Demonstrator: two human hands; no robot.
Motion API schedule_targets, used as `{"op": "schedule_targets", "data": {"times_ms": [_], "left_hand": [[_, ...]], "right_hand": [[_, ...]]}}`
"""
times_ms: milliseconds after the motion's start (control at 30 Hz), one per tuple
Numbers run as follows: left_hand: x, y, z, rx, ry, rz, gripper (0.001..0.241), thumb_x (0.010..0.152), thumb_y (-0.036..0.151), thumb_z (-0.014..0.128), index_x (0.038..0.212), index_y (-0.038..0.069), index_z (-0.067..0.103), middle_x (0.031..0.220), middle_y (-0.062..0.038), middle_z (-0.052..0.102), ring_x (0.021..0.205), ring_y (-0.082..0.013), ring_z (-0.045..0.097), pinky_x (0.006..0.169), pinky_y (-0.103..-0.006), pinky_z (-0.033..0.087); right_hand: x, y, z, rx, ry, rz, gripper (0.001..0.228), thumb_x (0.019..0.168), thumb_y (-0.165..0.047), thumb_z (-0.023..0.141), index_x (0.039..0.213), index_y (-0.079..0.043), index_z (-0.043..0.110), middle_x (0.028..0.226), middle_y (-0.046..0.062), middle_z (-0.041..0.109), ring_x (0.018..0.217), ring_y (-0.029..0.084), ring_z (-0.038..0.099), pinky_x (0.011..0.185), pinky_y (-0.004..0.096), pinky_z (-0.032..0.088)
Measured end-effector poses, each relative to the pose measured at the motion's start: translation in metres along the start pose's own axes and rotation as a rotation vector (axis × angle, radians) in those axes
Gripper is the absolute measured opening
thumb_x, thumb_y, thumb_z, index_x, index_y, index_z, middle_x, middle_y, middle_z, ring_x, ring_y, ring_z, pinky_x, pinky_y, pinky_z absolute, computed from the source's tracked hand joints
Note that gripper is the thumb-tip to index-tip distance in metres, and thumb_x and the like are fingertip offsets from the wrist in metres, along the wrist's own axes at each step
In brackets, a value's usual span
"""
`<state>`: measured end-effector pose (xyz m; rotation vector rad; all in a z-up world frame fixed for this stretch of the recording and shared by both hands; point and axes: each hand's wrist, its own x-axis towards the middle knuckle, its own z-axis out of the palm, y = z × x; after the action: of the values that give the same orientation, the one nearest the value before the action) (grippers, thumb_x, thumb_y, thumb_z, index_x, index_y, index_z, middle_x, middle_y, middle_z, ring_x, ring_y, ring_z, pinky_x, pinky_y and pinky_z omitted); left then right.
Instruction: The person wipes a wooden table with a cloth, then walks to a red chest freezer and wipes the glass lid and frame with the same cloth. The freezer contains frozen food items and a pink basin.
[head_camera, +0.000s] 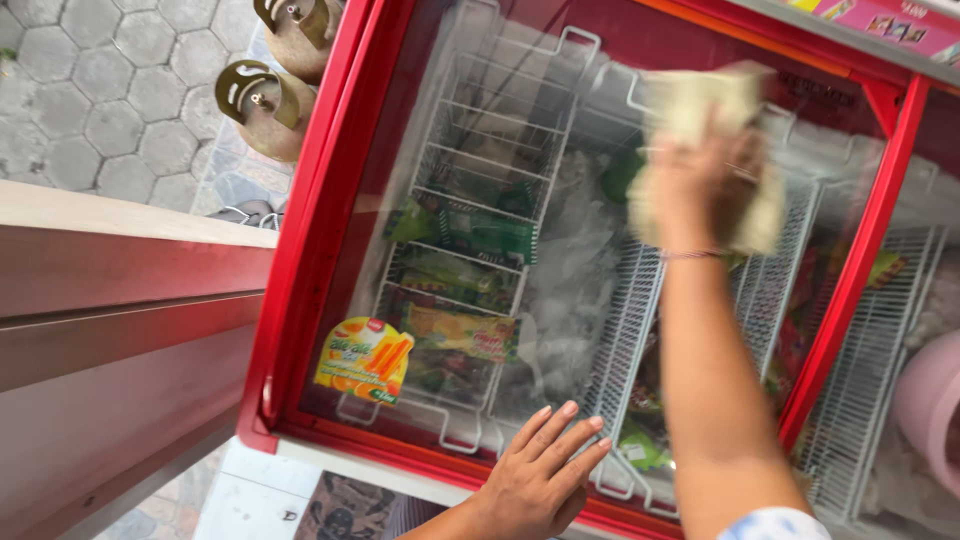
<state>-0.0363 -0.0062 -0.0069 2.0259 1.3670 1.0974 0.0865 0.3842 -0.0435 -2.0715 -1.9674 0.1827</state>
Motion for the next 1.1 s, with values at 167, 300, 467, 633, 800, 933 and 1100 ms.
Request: {"op": "schedule_targets", "data": {"times_ms": [167, 300, 467, 633, 800, 933, 1100], "left_hand": [[-0.007, 0.002, -0.029, 0.021, 0.063, 0.025, 0.051, 0.091, 0.012, 0.069, 0.141, 0.005, 0.062, 0.152, -0.016, 0.057, 0.149, -0.0406, 0.046, 0.124, -0.0548, 0.035], [-0.012, 0.006, -0.047, 0.033, 0.088, 0.06, 0.051, 0.091, 0.012, 0.07, 0.142, 0.007, 0.062, 0.152, -0.014, 0.057, 0.149, -0.0407, 0.045, 0.124, -0.0546, 0.035], [-0.022, 0.007, -0.06, 0.033, 0.04, 0.091, 0.052, 0.09, 0.013, 0.07, 0.141, 0.008, 0.063, 0.152, -0.013, 0.058, 0.149, -0.0396, 0.046, 0.125, -0.0543, 0.034], [-0.035, 0.009, -0.069, 0.036, 0.061, 0.095, 0.051, 0.089, 0.011, 0.071, 0.139, 0.008, 0.065, 0.152, -0.012, 0.058, 0.149, -0.0382, 0.047, 0.125, -0.0531, 0.035], [-0.057, 0.017, -0.075, 0.01, -0.009, 0.113, 0.052, 0.088, 0.01, 0.07, 0.139, 0.008, 0.065, 0.151, -0.012, 0.06, 0.148, -0.0368, 0.049, 0.126, -0.0519, 0.036], [-0.064, 0.024, -0.074, -0.033, -0.044, 0.162, 0.051, 0.088, 0.011, 0.072, 0.138, 0.008, 0.065, 0.149, -0.014, 0.059, 0.147, -0.0378, 0.049, 0.126, -0.0532, 0.035], [-0.061, 0.025, -0.073, -0.064, -0.122, 0.235, 0.052, 0.089, 0.013, 0.072, 0.14, 0.007, 0.064, 0.15, -0.013, 0.058, 0.146, -0.0387, 0.048, 0.124, -0.0531, 0.033]], "right_hand": [[-0.074, -0.155, 0.028, 0.066, -0.02, -0.511, 0.065, 0.102, -0.052, 0.057, 0.158, -0.024, 0.041, 0.163, 0.023, 0.035, 0.154, 0.043, 0.026, 0.128, 0.055, 0.016], [-0.159, -0.219, 0.016, 0.047, -0.002, -0.91, 0.063, 0.093, -0.045, 0.056, 0.151, -0.022, 0.051, 0.16, 0.019, 0.038, 0.149, 0.042, 0.029, 0.12, 0.061, 0.014], [-0.269, -0.161, -0.007, 0.123, -0.235, -1.162, 0.057, 0.093, -0.047, 0.065, 0.142, -0.018, 0.061, 0.164, 0.013, 0.039, 0.153, 0.035, 0.031, 0.126, 0.056, 0.017], [-0.249, -0.073, -0.023, 0.366, -0.387, -0.935, 0.057, 0.081, -0.048, 0.072, 0.132, -0.024, 0.062, 0.159, 0.006, 0.051, 0.155, 0.029, 0.04, 0.132, 0.05, 0.023], [-0.142, -0.049, -0.017, -0.056, 0.023, -0.574, 0.065, 0.104, -0.041, 0.063, 0.164, -0.019, 0.051, 0.17, 0.021, 0.031, 0.156, 0.047, 0.023, 0.124, 0.068, 0.012], [-0.117, -0.081, 0.01, -0.013, 0.118, -0.371, 0.057, 0.101, -0.045, 0.063, 0.152, -0.02, 0.055, 0.163, 0.023, 0.035, 0.151, 0.047, 0.026, 0.122, 0.065, 0.014], [-0.241, -0.126, 0.014, 0.079, 0.037, -0.773, 0.06, 0.09, -0.039, 0.063, 0.147, -0.019, 0.057, 0.156, 0.017, 0.044, 0.146, 0.045, 0.035, 0.12, 0.066, 0.019]]}}
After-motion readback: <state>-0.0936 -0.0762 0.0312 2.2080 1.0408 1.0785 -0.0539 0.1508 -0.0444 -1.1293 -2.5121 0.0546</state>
